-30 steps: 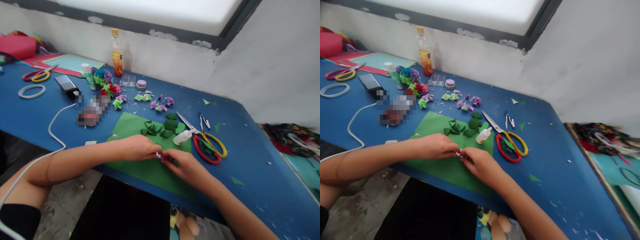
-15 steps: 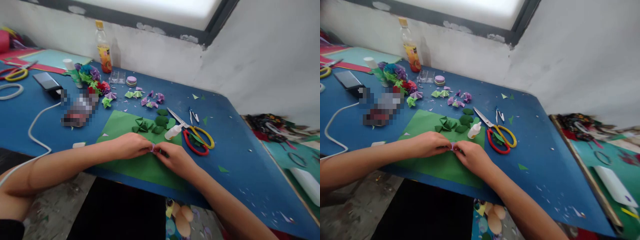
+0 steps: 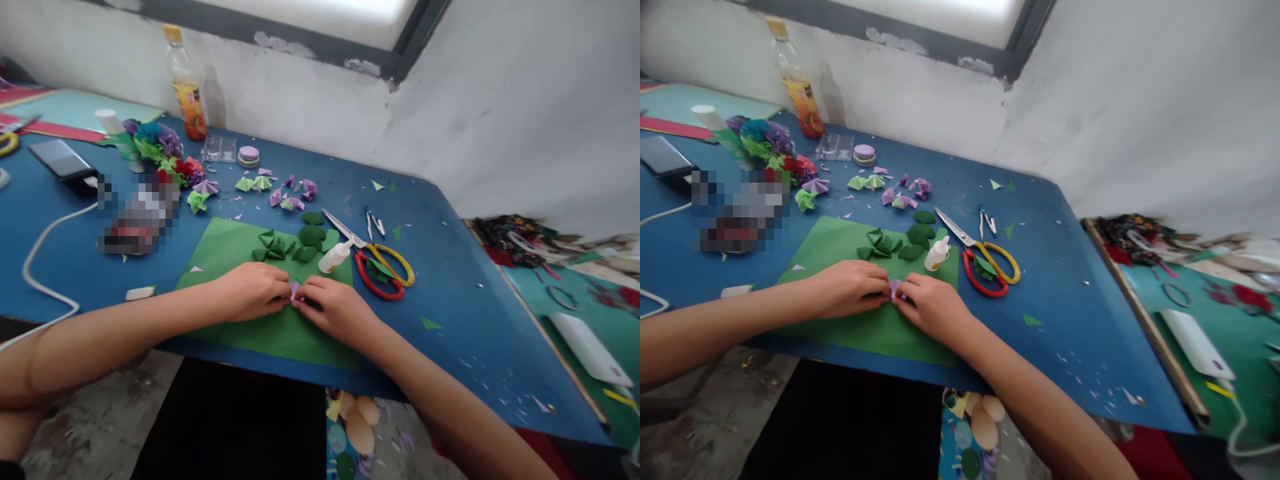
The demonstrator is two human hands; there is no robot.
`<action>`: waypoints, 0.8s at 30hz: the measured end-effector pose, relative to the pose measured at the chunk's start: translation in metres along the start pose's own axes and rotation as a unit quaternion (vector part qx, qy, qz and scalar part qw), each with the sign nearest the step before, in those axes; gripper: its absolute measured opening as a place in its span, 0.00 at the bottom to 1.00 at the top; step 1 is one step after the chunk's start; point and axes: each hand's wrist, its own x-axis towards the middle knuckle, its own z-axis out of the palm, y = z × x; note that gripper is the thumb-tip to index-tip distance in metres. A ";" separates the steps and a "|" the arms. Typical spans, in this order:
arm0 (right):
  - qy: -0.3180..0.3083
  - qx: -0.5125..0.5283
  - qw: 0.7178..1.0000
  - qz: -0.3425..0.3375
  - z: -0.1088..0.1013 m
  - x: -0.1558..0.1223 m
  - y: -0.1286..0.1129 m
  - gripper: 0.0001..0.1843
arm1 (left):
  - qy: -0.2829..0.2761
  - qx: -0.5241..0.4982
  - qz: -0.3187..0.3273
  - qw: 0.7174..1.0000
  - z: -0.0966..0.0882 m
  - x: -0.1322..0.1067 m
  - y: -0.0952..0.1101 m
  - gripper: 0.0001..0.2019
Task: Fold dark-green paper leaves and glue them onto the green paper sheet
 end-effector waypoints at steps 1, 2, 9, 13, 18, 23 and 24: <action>0.004 -0.003 1.000 0.000 0.001 0.000 0.000 0.08 | 0.003 0.003 0.001 1.000 0.000 0.000 0.000 0.10; 0.008 -0.005 1.000 -0.001 0.001 0.000 -0.001 0.08 | 0.007 0.005 0.002 1.000 0.000 0.000 0.000 0.10; 0.058 0.046 0.997 -0.010 0.002 -0.002 -0.004 0.08 | 0.043 -0.001 0.019 0.999 -0.001 -0.001 0.001 0.08; 0.103 0.086 0.991 0.005 -0.002 -0.002 -0.006 0.09 | 0.141 -0.012 0.002 0.990 -0.012 -0.003 -0.016 0.09; 0.078 0.095 0.992 0.004 -0.002 0.000 -0.004 0.09 | 0.348 0.039 -0.175 0.920 -0.041 -0.007 -0.061 0.10; 0.048 0.110 0.993 -0.013 0.004 0.005 0.004 0.09 | 0.414 -0.013 -0.096 0.905 -0.072 -0.010 -0.016 0.11; 0.051 0.116 0.992 -0.017 0.005 0.006 0.005 0.09 | 0.362 -0.041 -0.033 0.931 -0.077 -0.011 0.007 0.12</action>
